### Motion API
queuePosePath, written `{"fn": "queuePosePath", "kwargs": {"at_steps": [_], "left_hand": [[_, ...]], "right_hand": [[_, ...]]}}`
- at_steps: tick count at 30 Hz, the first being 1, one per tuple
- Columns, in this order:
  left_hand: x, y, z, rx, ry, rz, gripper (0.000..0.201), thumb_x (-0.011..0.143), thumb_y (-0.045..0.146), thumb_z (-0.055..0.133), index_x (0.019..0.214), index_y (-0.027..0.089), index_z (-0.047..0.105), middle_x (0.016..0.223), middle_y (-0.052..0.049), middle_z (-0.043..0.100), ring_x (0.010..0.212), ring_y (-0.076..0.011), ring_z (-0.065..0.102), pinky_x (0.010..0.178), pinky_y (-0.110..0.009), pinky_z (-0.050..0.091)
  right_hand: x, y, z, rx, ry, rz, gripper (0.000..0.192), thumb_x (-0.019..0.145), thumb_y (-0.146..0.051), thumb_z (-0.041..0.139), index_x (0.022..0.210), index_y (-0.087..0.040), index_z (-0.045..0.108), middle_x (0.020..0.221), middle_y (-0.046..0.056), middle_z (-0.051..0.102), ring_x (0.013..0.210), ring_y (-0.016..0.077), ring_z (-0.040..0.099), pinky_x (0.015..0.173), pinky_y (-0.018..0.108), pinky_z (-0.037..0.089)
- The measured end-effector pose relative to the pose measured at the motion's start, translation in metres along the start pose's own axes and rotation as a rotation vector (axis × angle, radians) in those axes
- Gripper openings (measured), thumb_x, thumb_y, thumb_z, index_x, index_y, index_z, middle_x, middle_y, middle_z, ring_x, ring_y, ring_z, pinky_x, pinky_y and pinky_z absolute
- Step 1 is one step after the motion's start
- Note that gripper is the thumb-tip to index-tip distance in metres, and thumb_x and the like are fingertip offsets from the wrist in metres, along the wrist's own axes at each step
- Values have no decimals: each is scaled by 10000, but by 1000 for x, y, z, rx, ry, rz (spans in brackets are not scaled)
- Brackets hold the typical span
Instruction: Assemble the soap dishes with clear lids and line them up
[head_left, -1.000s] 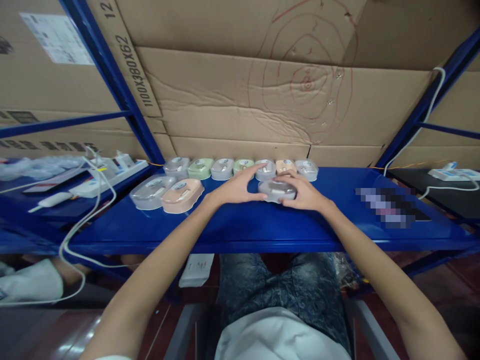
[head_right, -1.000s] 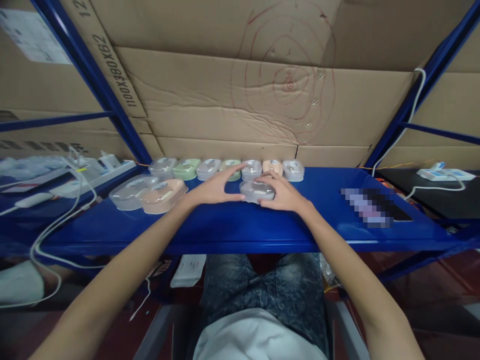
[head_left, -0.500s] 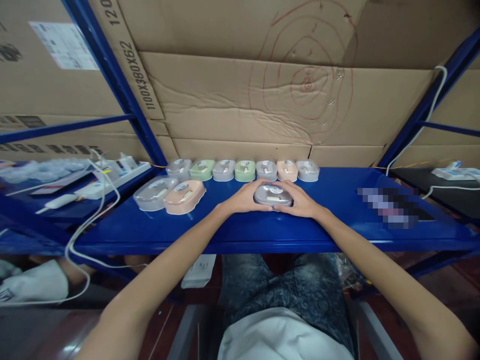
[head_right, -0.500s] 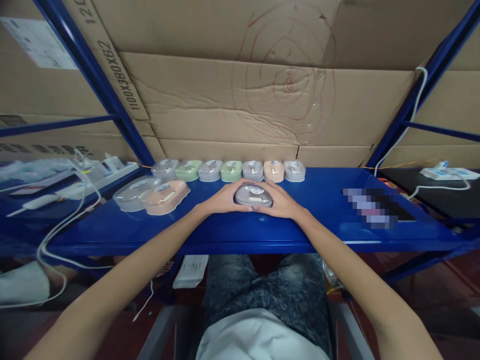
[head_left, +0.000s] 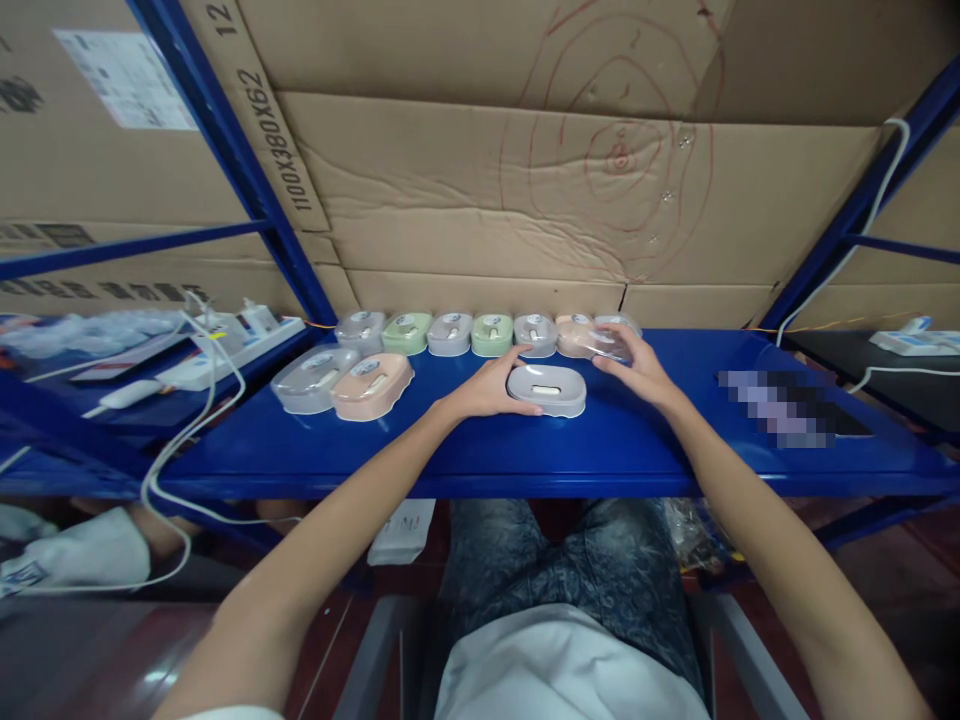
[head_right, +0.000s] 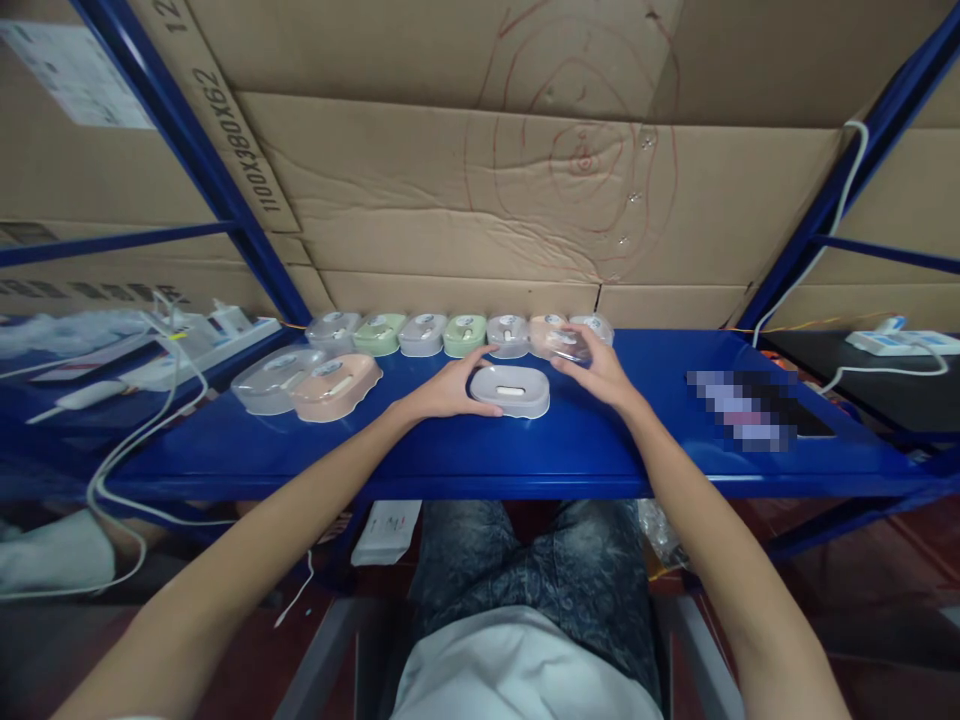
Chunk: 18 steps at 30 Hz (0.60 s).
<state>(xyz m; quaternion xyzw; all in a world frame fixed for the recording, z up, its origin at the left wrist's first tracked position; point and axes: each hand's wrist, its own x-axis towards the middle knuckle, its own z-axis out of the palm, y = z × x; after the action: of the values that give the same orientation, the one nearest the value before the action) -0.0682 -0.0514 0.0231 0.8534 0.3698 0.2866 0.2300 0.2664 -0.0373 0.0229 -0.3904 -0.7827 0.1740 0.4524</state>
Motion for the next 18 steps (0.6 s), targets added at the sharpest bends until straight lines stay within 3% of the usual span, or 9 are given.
{"fn": "queuePosePath", "kwargs": {"at_steps": [3, 6, 12, 18], "left_hand": [[0, 0, -4, 50, -27, 32, 1031, 698, 720, 949, 1545, 231, 622, 1540, -169, 682, 1419, -440, 642, 1211, -597, 483], [0, -1, -6, 86, -28, 49, 969, 704, 736, 935, 1485, 228, 669, 1525, -157, 699, 1412, -423, 650, 1220, -586, 480], [0, -2, -6, 123, -34, 54, 964, 720, 743, 921, 1490, 222, 665, 1533, -162, 693, 1411, -416, 650, 1225, -595, 475], [-1, 0, -6, 127, -33, 65, 965, 726, 750, 916, 1492, 218, 665, 1533, -169, 694, 1415, -422, 648, 1226, -596, 473]], "right_hand": [[-2, 14, -30, -206, -44, 96, 827, 830, -649, 855, 1506, -254, 589, 1426, 143, 736, 1178, 393, 760, 1084, 603, 594], [-4, 25, -46, -337, -154, 163, 799, 815, -623, 845, 1468, -222, 621, 1337, 151, 762, 1187, 416, 747, 1057, 589, 601], [-5, 23, -38, -582, -340, 196, 798, 824, -491, 819, 1537, -192, 621, 1490, 208, 685, 1369, 466, 636, 1150, 613, 524], [-7, 16, -24, -743, -314, 153, 775, 861, -488, 784, 1590, -260, 652, 1522, 220, 626, 1339, 507, 564, 1100, 695, 490]]}}
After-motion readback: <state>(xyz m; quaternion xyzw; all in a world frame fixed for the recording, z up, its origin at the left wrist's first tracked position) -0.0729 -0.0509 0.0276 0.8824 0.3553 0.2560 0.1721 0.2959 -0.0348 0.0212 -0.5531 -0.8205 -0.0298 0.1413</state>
